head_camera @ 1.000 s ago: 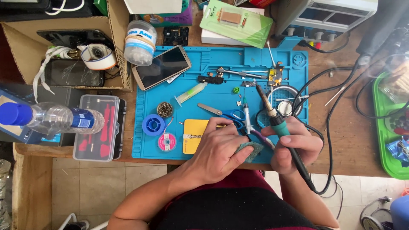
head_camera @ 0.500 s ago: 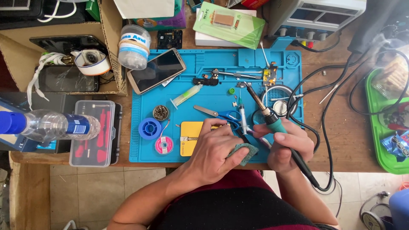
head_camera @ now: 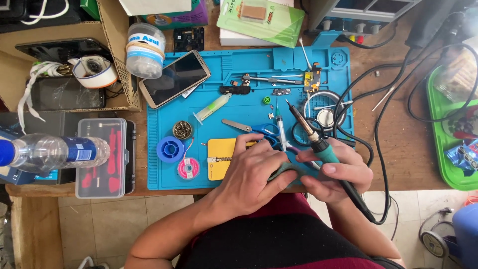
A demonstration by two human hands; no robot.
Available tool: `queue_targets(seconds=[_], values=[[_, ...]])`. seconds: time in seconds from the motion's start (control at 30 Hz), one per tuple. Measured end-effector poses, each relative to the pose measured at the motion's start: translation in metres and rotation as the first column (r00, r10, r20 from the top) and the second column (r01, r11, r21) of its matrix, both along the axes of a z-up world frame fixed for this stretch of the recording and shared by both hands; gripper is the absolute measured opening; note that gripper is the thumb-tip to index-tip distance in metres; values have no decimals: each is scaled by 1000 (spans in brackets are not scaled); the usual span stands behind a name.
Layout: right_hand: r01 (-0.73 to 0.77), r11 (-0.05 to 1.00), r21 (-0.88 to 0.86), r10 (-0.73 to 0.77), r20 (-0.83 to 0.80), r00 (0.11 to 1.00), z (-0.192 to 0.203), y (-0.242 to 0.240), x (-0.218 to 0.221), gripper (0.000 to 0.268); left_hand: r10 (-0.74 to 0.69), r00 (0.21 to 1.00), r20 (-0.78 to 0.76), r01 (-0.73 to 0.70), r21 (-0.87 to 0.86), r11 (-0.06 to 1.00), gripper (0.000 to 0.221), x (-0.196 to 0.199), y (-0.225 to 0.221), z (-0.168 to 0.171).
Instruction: Soldering components onto a circuit board, applying flux with a syringe, and cleaning the board with a brush and sponge.
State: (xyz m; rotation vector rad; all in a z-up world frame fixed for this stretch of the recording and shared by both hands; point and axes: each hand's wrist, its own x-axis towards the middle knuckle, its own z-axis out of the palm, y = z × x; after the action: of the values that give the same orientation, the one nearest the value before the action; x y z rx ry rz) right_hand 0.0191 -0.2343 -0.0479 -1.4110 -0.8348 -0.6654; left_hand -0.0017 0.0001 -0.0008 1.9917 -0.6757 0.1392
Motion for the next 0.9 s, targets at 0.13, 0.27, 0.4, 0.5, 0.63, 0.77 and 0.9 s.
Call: queue_targets(seconds=[0.13,0.27,0.4,0.5,0.63,0.77,0.9], values=[[100,995,-7,-100,-32,994,-3,1,-13,39,-18,999,41,16,54,998,35,-9,8,14],[311,948,65,-309,-35,950,-8,-3,-11,30,-231,971,55,219,171,961,13,-16,24,26],[315,945,89,-317,6,948,-6,-9,0,43,-259,964,53,239,241,940,29,-15,31,19],[318,944,91,-323,35,946,-7,-10,3,46,-213,977,26,197,287,937,35,-16,33,12],[325,941,97,-329,23,944,-13,-10,2,46,-196,974,109,126,454,882,23,-5,25,11],[347,930,123,-346,-33,938,-17,-11,1,47,-160,975,158,54,525,849,29,4,16,7],[357,930,83,-356,-25,934,-17,-11,-1,40,-108,988,111,48,446,894,22,12,23,19]])
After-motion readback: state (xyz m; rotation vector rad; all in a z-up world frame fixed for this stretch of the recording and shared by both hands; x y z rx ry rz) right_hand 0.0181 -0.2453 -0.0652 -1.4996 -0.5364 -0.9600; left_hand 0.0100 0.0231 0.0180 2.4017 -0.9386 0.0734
